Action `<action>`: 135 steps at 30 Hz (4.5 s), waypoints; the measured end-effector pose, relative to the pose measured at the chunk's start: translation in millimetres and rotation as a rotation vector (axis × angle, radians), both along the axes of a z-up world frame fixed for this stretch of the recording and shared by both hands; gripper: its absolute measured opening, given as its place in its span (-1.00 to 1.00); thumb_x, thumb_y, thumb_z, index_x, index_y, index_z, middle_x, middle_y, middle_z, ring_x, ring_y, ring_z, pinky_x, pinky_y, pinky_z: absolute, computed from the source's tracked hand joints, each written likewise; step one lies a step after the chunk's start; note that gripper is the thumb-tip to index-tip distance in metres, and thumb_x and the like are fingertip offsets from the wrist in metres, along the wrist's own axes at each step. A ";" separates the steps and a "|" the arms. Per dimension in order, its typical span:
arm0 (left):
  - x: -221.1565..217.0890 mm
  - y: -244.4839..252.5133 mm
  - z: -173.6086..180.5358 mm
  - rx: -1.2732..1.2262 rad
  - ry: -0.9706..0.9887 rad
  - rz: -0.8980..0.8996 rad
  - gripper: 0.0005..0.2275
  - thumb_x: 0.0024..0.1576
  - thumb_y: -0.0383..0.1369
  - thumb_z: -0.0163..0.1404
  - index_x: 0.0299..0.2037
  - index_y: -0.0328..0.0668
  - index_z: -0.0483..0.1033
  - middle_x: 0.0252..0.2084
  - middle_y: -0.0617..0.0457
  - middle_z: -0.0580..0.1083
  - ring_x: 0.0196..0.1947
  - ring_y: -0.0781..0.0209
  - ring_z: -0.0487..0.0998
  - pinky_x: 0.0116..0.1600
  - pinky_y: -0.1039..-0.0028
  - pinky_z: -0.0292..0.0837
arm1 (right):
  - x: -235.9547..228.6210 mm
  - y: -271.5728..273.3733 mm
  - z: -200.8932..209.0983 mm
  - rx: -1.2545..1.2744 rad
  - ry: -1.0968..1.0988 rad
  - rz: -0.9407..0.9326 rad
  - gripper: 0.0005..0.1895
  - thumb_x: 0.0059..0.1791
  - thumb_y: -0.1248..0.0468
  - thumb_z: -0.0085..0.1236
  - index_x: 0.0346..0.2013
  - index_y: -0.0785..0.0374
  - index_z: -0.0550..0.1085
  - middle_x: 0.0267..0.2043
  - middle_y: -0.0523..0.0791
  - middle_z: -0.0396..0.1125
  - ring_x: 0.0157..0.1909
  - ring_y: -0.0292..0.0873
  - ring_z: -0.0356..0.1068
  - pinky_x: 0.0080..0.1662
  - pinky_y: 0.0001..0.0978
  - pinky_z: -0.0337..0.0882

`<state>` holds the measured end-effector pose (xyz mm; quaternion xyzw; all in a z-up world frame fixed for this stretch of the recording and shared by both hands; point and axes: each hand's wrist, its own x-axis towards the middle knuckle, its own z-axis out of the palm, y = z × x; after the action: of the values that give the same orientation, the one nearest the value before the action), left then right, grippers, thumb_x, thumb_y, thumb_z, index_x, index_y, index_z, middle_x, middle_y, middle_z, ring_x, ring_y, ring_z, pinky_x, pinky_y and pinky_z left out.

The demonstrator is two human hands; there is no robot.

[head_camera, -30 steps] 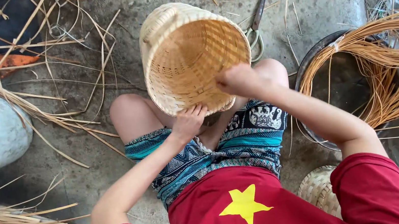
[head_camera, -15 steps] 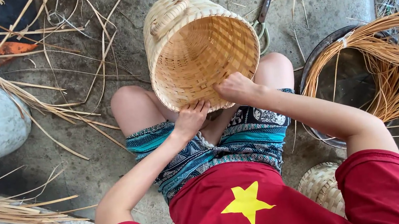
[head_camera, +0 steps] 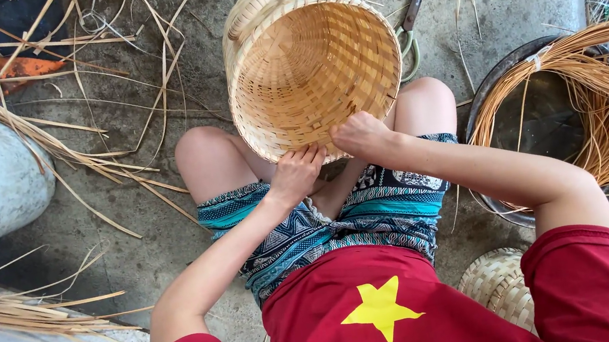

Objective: The person weaves a basket by hand, threading thin strips through the frame and using shears to trim excess material. They attach a handle to the basket and secure it with additional strips to complete the structure.

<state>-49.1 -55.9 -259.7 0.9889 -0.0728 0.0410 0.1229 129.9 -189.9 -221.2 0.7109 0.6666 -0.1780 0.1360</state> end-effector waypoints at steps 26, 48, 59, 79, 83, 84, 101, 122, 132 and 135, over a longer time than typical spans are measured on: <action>104.2 90.5 48.0 -0.309 0.394 0.234 -0.81 0.23 -0.34 -0.11 -0.20 -0.27 0.55 -0.33 -0.26 0.59 -0.29 -0.20 0.64 -0.15 0.05 0.52 | 39.8 15.4 185.9 0.670 0.418 -0.677 -0.77 0.10 0.11 0.18 -0.19 0.21 0.59 -0.23 -0.04 0.46 -0.15 -0.06 0.47 -0.04 -0.15 0.43; 76.4 162.6 98.4 -0.893 0.439 0.414 -0.64 0.11 -0.20 0.03 0.03 -0.25 0.57 -0.14 -0.10 0.64 -0.12 0.16 0.66 0.02 0.37 0.50 | 5.9 45.3 57.9 0.465 1.042 -0.701 -0.61 0.02 0.08 0.14 0.00 0.30 0.48 -0.36 -0.14 0.50 -0.32 -0.26 0.52 -0.26 -0.34 0.45; 81.6 194.1 71.5 -0.932 0.420 0.495 -0.64 0.21 -0.15 0.04 0.04 -0.27 0.60 -0.13 -0.18 0.62 -0.12 0.02 0.62 -0.02 0.27 0.50 | -27.5 4.0 138.5 0.513 0.726 -0.545 -0.79 0.09 0.25 0.00 -0.11 0.26 0.54 -0.59 -0.03 0.40 -0.53 -0.06 0.48 -0.38 -0.19 0.43; 75.1 171.9 99.7 -1.336 0.752 0.237 -0.60 0.15 -0.27 0.10 0.15 -0.34 0.54 0.10 0.01 0.59 0.07 0.29 0.57 0.14 0.49 0.44 | 44.7 -35.5 221.7 0.958 0.683 -0.678 -0.80 0.17 0.36 -0.04 0.04 0.32 0.49 -0.15 -0.11 0.48 -0.15 -0.17 0.45 -0.07 -0.35 0.43; 80.9 165.4 91.1 -1.347 0.814 0.253 -0.57 0.12 -0.29 0.11 0.19 -0.30 0.51 0.15 0.01 0.57 0.12 0.28 0.55 0.18 0.47 0.43 | 24.9 0.5 191.4 0.902 0.024 -0.432 -0.79 0.04 0.40 0.19 -0.04 0.15 0.51 -0.19 -0.07 0.47 -0.25 -0.02 0.47 -0.25 -0.21 0.46; 82.0 167.5 88.1 -1.346 0.819 0.249 -0.57 0.12 -0.29 0.11 0.19 -0.30 0.51 0.15 0.01 0.57 0.12 0.28 0.55 0.18 0.47 0.43 | 20.1 -0.3 173.9 0.900 0.023 -0.437 -0.79 0.04 0.40 0.19 -0.04 0.15 0.51 -0.19 -0.07 0.47 -0.25 -0.02 0.47 -0.25 -0.21 0.46; 81.1 175.1 88.4 -1.284 0.862 0.268 -0.52 0.12 -0.25 0.11 0.26 -0.25 0.46 0.23 0.01 0.52 0.22 0.27 0.48 0.26 0.46 0.35 | -11.6 7.2 125.9 0.896 0.674 -0.159 -0.77 0.00 0.44 0.16 -0.05 0.28 0.43 0.15 -0.01 0.44 0.14 0.05 0.49 0.12 -0.21 0.51; 75.4 38.6 34.3 -0.001 0.173 0.084 -0.89 0.04 -0.38 0.04 -0.42 -0.14 0.64 -0.45 -0.12 0.60 -0.40 -0.04 0.65 -0.31 0.16 0.54 | 36.7 23.6 106.6 0.641 0.098 -0.233 -0.85 -0.01 0.19 0.22 -0.20 0.14 0.59 -0.22 -0.13 0.47 -0.11 -0.04 0.47 -0.03 -0.14 0.47; 56.5 -4.1 -65.4 0.089 0.147 0.138 -0.90 0.00 -0.40 0.03 -0.47 -0.12 0.63 -0.48 -0.05 0.59 -0.44 0.10 0.66 -0.34 0.28 0.52 | 37.4 36.4 7.5 0.433 0.494 -0.526 -0.76 -0.01 0.08 0.13 -0.19 0.13 0.59 -0.30 -0.03 0.51 -0.28 0.05 0.51 -0.20 -0.09 0.49; 55.5 -14.6 -65.1 0.084 0.100 0.140 -0.91 0.00 -0.39 0.03 -0.43 -0.13 0.61 -0.43 -0.02 0.59 -0.36 0.11 0.65 -0.30 0.31 0.52 | 64.6 37.9 59.0 0.564 1.087 -0.866 -0.75 0.17 0.12 -0.03 -0.12 0.22 0.51 -0.28 -0.10 0.56 -0.23 -0.20 0.59 -0.11 -0.34 0.58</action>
<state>6.5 -70.5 -324.8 0.9966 0.0009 -0.0031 0.0818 194.5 -151.9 -162.2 0.7294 0.3209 -0.3643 -0.4820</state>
